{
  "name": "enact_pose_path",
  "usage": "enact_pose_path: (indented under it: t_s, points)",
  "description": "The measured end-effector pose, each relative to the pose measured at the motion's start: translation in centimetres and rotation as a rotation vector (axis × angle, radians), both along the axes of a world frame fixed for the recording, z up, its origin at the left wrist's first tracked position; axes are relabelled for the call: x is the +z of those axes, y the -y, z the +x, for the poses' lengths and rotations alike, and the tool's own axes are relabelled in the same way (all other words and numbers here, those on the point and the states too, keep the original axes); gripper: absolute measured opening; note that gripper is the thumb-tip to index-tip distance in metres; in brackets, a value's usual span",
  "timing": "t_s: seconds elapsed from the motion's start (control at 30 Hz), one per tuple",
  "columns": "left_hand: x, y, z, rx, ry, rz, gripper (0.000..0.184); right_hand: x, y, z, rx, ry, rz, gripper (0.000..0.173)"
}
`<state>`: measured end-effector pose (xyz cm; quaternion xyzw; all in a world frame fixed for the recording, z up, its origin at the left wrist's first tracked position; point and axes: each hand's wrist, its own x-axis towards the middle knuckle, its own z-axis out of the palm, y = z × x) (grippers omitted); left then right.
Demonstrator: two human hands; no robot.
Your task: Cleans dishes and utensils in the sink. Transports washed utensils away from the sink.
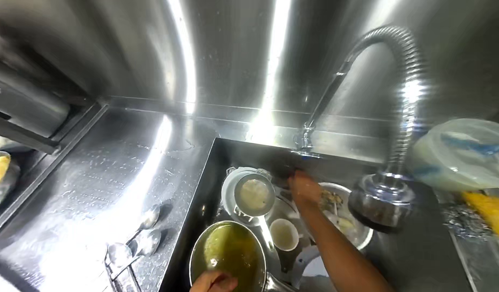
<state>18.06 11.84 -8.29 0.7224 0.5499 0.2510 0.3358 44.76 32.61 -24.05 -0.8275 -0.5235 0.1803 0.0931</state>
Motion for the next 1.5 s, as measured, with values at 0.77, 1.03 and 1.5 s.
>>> enact_pose_path:
  t_s: [0.77,1.03,1.5]
  points:
    - [-0.2,-0.1,5.6,-0.308,0.298,-0.639,0.033,11.1,16.3,-4.9,0.791,-0.086,0.783,0.058]
    - [0.5,1.4,2.5,-0.212,0.277,-0.829,0.034,15.3,14.0,-1.6,0.363,-0.277,0.732,0.045]
    - [3.2,1.3,0.1,-0.32,0.119,-0.547,0.03,14.0,14.2,-5.3,0.927,0.005,0.848,0.061]
